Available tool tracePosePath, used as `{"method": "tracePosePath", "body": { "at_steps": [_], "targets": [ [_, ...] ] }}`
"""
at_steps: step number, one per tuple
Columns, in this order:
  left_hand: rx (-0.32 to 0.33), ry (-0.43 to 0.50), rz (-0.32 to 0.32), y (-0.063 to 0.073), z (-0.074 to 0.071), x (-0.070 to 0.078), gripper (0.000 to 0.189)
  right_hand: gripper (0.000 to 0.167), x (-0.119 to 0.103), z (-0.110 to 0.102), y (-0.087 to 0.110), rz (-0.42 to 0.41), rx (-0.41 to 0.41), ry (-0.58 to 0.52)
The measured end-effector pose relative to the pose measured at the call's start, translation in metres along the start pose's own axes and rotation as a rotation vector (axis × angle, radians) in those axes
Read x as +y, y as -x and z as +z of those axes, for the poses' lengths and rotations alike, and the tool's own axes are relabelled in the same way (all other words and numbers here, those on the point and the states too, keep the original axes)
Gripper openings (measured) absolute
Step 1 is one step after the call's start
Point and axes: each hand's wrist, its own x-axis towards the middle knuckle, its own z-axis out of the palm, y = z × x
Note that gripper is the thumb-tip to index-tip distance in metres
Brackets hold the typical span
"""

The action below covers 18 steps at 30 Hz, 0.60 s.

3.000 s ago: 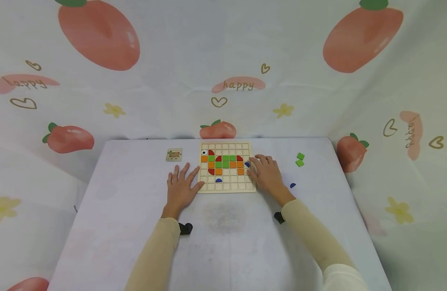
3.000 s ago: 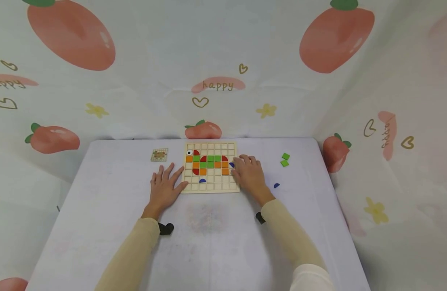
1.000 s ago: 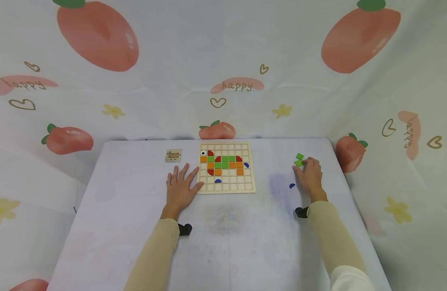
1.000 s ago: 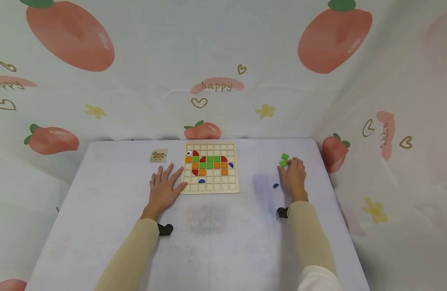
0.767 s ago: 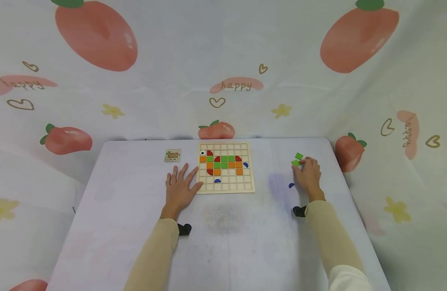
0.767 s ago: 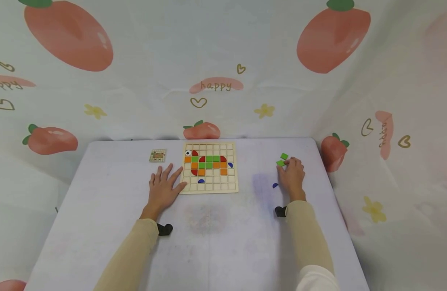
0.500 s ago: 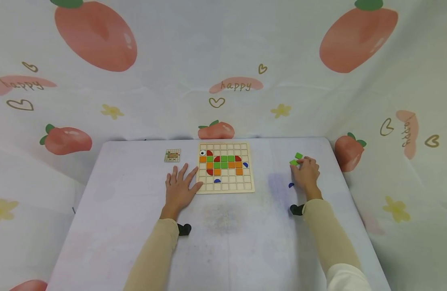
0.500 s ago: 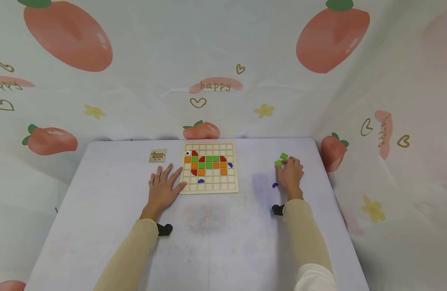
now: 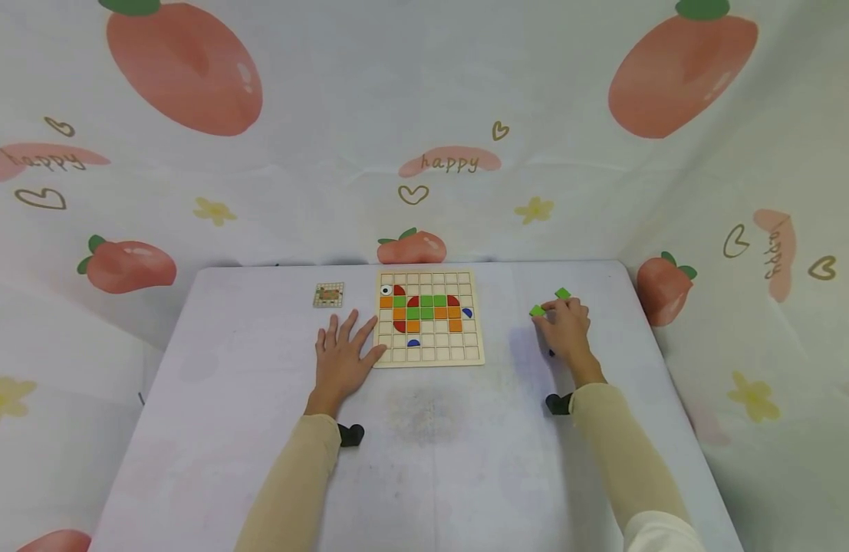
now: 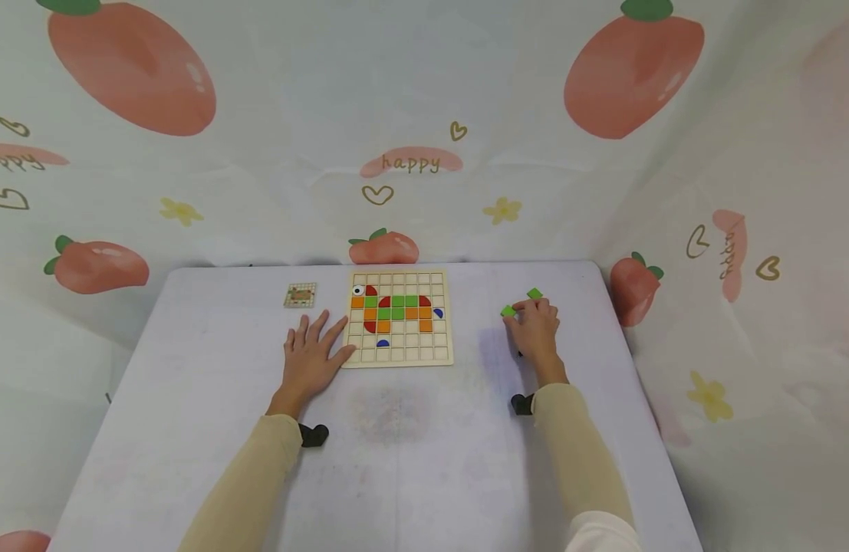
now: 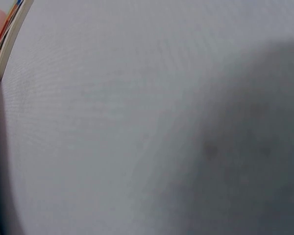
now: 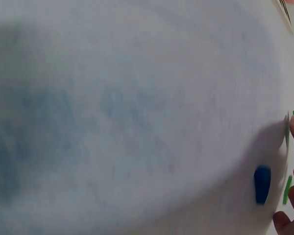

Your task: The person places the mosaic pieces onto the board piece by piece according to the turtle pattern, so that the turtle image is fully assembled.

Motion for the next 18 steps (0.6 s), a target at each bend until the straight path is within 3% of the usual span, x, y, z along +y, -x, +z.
{"method": "tracePosePath", "body": {
  "at_steps": [7, 18],
  "targets": [
    [-0.003, -0.001, 0.001, -0.001, 0.001, -0.001, 0.07, 0.034, -0.022, 0.016, -0.001, -0.119, -0.022, 0.011],
    [-0.009, 0.002, -0.004, 0.0, 0.0, 0.0, 0.069, 0.035, -0.05, 0.043, -0.002, -0.163, -0.097, 0.03]
  ]
}}
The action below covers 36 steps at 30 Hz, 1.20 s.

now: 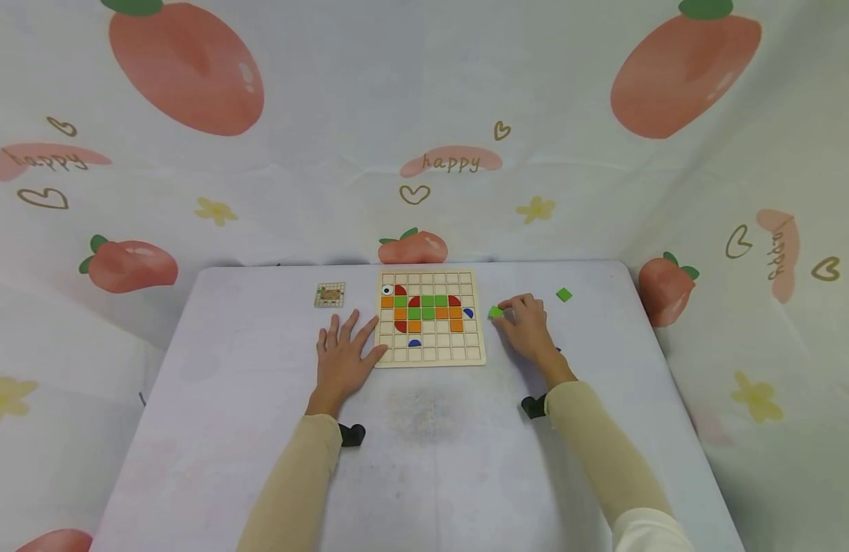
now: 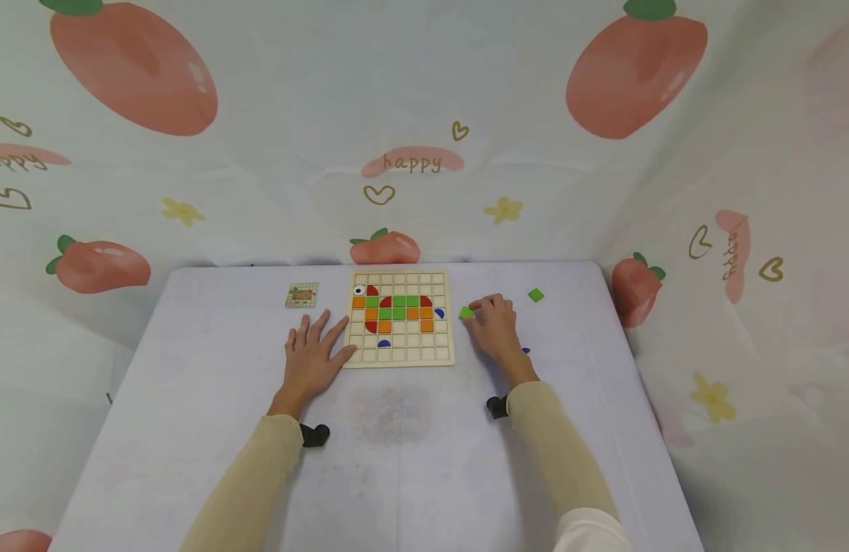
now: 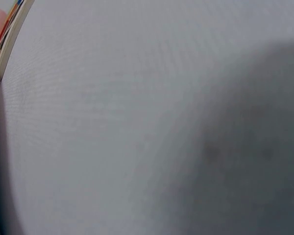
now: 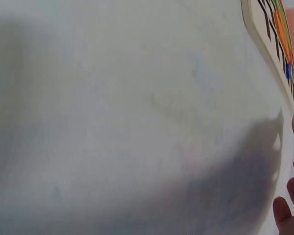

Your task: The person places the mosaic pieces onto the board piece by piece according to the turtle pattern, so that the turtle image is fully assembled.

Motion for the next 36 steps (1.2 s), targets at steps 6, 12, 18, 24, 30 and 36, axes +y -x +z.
{"method": "tracePosePath", "body": {
  "at_steps": [6, 12, 18, 24, 30, 36],
  "targets": [
    [0.007, 0.003, 0.001, 0.0, 0.0, 0.0, 0.069, 0.033, -0.016, 0.012, 0.001, -0.047, -0.028, -0.042],
    [-0.002, 0.003, -0.001, 0.001, -0.001, 0.0, 0.069, 0.034, -0.033, 0.022, 0.003, -0.083, -0.068, -0.091],
    [0.002, 0.015, 0.011, 0.001, -0.001, -0.001, 0.069, 0.033, -0.046, 0.033, 0.003, -0.153, -0.104, -0.122],
    [-0.004, 0.011, 0.018, 0.001, -0.002, -0.001, 0.07, 0.035, -0.053, 0.042, 0.003, -0.196, -0.14, -0.134],
    [-0.001, -0.002, 0.016, 0.001, -0.004, 0.0, 0.07, 0.033, -0.058, 0.046, 0.004, -0.187, -0.139, -0.107],
    [-0.014, 0.011, 0.01, 0.002, -0.005, 0.001, 0.07, 0.035, -0.061, 0.054, 0.003, -0.152, -0.136, -0.006]
  ]
}}
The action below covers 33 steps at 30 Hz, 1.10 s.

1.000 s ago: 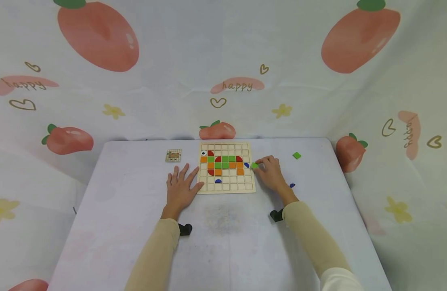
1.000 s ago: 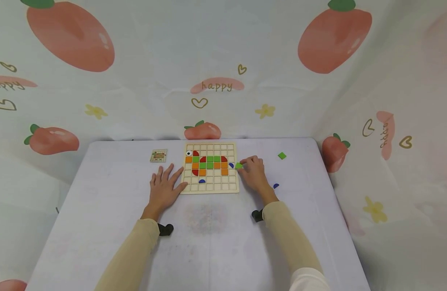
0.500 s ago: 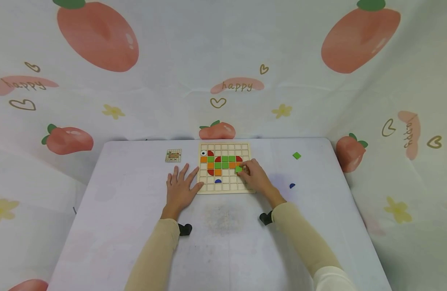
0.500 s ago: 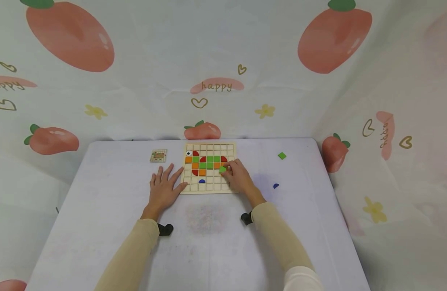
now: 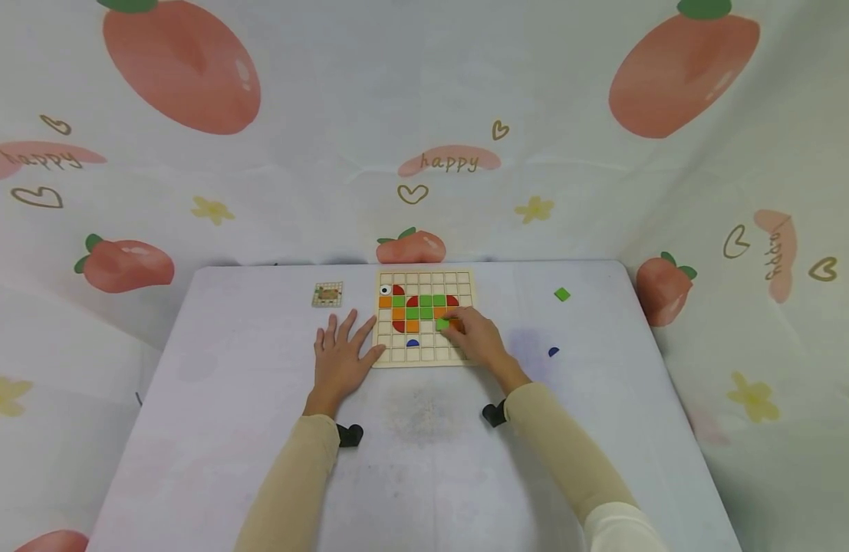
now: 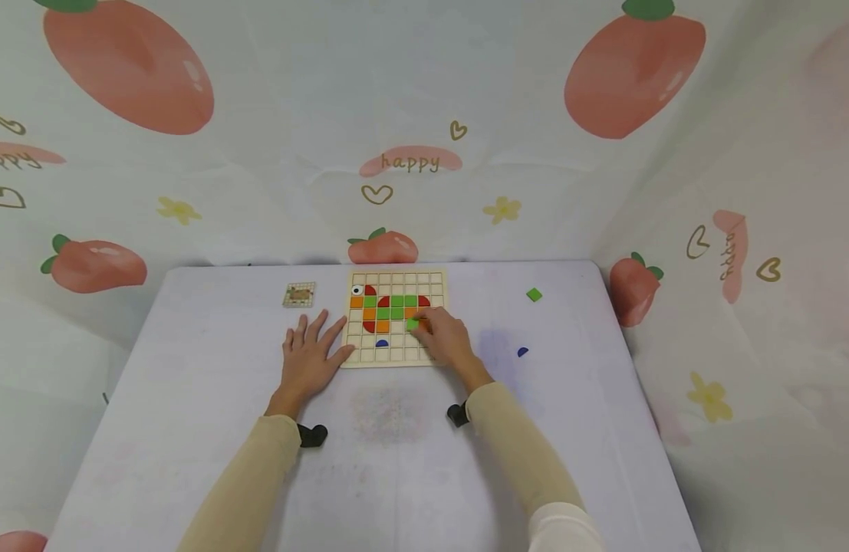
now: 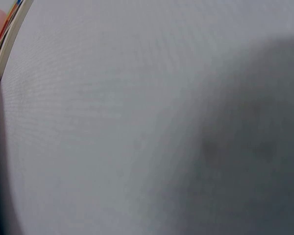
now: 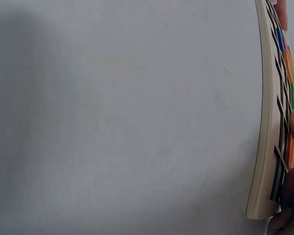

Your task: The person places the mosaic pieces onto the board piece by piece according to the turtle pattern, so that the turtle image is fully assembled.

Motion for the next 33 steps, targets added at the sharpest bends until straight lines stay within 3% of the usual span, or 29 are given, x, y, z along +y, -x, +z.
{"method": "tracePosePath", "body": {
  "at_steps": [6, 16, 29, 33],
  "targets": [
    [-0.003, -0.008, -0.003, 0.0, 0.001, 0.0, 0.07, 0.033, 0.0, 0.005, -0.002, 0.002, 0.02, 0.078],
    [0.004, -0.022, 0.007, -0.002, 0.003, -0.002, 0.07, 0.036, -0.001, 0.004, -0.002, 0.009, 0.012, 0.086],
    [0.009, -0.007, 0.001, -0.003, 0.005, -0.002, 0.07, 0.035, 0.0, 0.0, 0.002, -0.034, 0.036, 0.071],
    [0.003, -0.021, 0.0, -0.004, 0.006, -0.003, 0.07, 0.036, 0.0, -0.007, 0.006, -0.074, 0.055, 0.146]
  ]
}}
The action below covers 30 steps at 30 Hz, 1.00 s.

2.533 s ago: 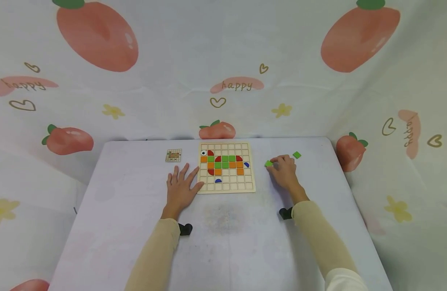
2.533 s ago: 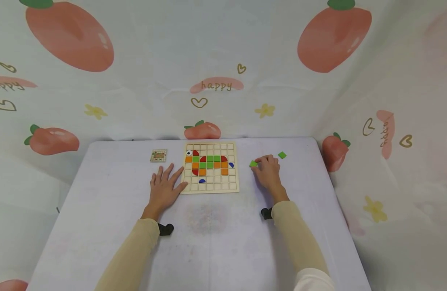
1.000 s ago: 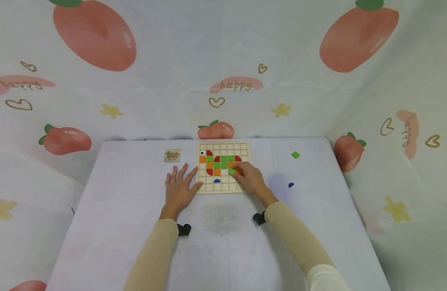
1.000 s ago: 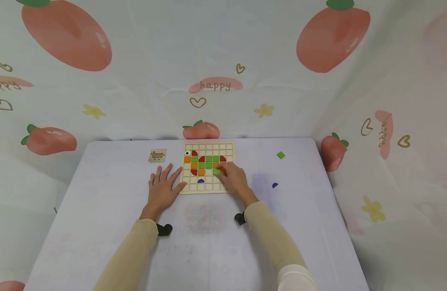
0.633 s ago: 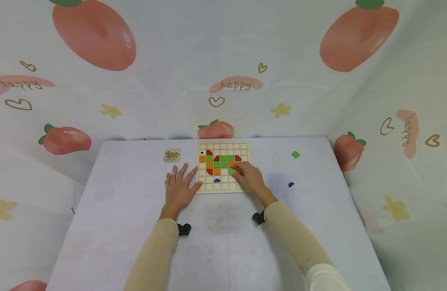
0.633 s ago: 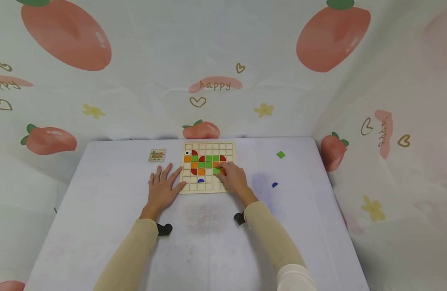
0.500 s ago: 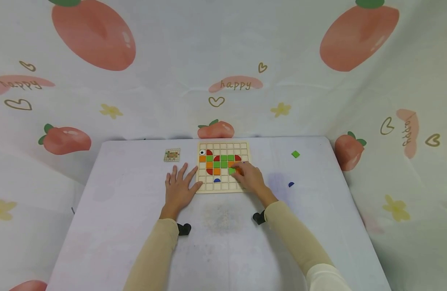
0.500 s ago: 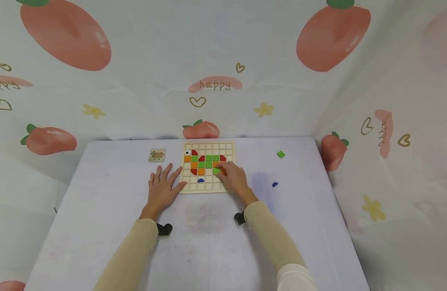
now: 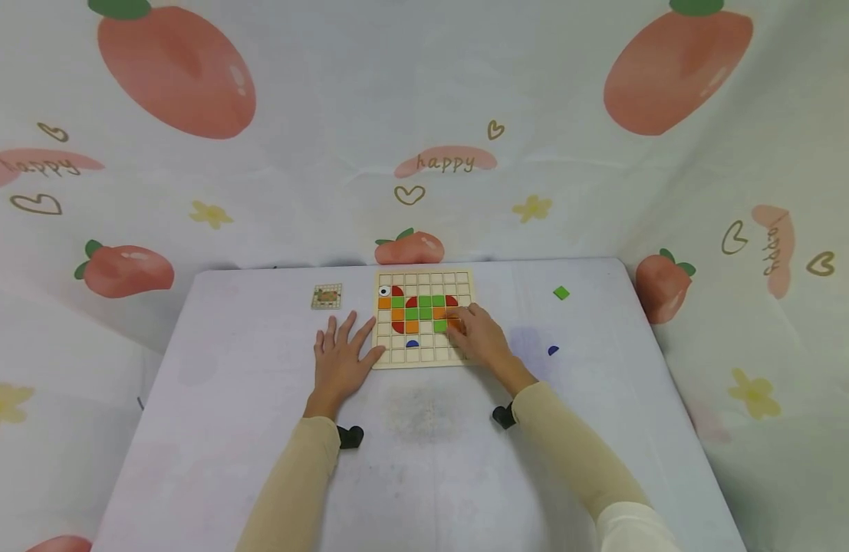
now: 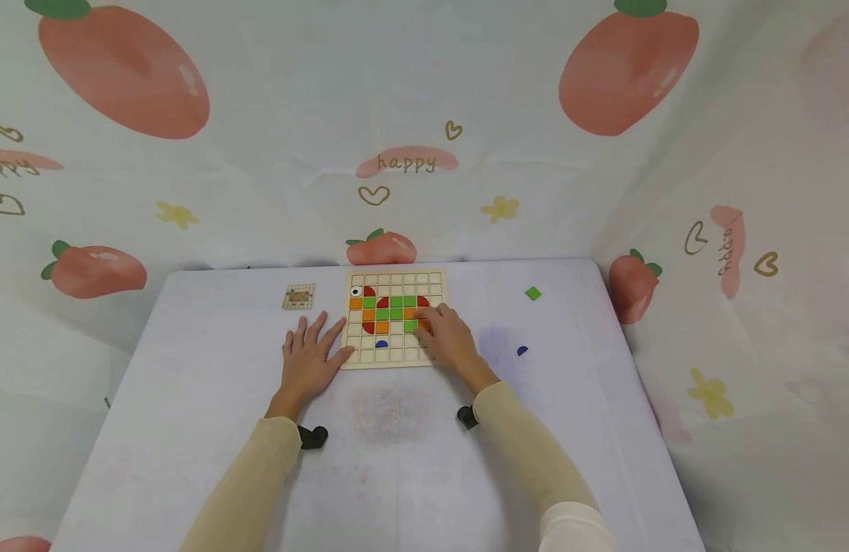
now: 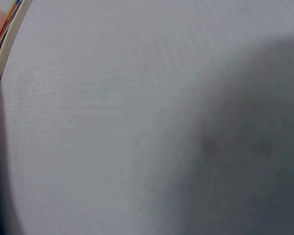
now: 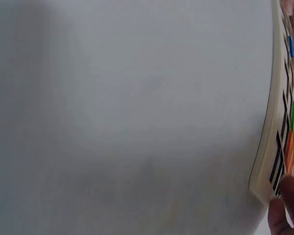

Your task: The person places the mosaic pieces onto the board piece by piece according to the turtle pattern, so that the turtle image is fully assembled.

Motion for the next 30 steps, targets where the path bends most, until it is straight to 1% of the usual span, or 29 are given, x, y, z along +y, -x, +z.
{"method": "tracePosePath", "body": {
  "at_steps": [3, 5, 8, 10, 14, 19, 25, 30],
  "targets": [
    [0.006, 0.0, 0.0, 0.0, 0.0, -0.001, 0.07, 0.04, 0.002, -0.006, 0.002, -0.057, 0.033, 0.14],
    [0.01, 0.007, 0.002, 0.001, -0.001, -0.001, 0.07, 0.046, 0.004, -0.011, 0.003, -0.081, 0.049, 0.22],
    [0.007, 0.013, -0.001, 0.002, -0.001, 0.0, 0.07, 0.057, 0.008, -0.018, 0.005, -0.059, 0.031, 0.297],
    [-0.002, 0.017, -0.006, 0.003, -0.001, 0.0, 0.07, 0.063, 0.012, -0.022, 0.005, -0.029, -0.006, 0.323],
    [-0.013, 0.015, -0.013, 0.002, -0.001, 0.0, 0.07, 0.075, 0.025, -0.026, 0.004, 0.024, -0.066, 0.346],
    [-0.013, 0.033, -0.015, -0.001, -0.001, -0.001, 0.068, 0.086, 0.044, -0.031, 0.002, 0.079, -0.079, 0.346],
    [-0.03, 0.042, -0.017, -0.002, -0.002, -0.001, 0.069, 0.091, 0.064, -0.038, -0.002, 0.153, -0.094, 0.342],
    [-0.031, 0.053, -0.011, -0.001, -0.003, 0.0, 0.068, 0.091, 0.081, -0.05, -0.001, 0.2, -0.102, 0.338]
  ]
}}
